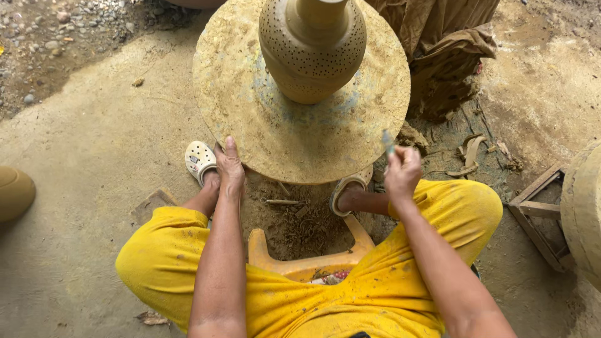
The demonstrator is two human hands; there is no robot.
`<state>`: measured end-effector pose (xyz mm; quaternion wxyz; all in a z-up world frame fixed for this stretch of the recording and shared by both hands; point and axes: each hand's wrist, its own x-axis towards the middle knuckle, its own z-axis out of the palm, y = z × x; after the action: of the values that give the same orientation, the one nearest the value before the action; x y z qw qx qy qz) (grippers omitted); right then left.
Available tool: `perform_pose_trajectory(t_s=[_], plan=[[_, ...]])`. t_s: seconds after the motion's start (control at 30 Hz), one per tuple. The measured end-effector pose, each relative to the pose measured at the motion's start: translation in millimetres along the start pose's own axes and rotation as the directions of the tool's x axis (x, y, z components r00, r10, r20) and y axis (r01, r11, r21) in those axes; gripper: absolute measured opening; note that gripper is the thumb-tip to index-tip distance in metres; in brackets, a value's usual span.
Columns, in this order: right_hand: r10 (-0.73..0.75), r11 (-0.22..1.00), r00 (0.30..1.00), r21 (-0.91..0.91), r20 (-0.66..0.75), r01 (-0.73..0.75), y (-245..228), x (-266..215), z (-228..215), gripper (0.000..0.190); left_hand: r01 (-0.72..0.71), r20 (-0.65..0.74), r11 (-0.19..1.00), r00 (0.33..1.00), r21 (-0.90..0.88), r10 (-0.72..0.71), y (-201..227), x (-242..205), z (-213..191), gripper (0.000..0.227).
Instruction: The person uses a wooden tool to pierce holes into the side of a clay vase on a pottery wheel, then uses a metal scraper to clean the wheel surface.
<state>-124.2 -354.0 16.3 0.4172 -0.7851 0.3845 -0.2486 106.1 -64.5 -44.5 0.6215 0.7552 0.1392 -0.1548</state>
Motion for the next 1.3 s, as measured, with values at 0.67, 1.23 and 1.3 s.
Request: perform_pose_trajectory(t_s=[0.67,1.23,1.3], plan=[[-0.640,0.661,0.768,-0.481,0.041,0.576,12.1,105.5,56.2,0.024,-0.045,-0.039,0.997,0.998,0.070,0.048,-15.9,3.2,10.2,0.113],[-0.321,0.931,0.932,-0.240,-0.170,0.277,-7.8,166.8,39.1,0.008,-0.084,-0.019,0.991,0.996,0.105,0.086,-19.6,1.2,11.2,0.106],[-0.129,0.965,0.992,-0.228,0.002,0.126,-17.3,139.2,60.6,0.039,-0.104,-0.023,0.988,0.994,0.118,0.107,-21.7,1.8,14.2,0.105]])
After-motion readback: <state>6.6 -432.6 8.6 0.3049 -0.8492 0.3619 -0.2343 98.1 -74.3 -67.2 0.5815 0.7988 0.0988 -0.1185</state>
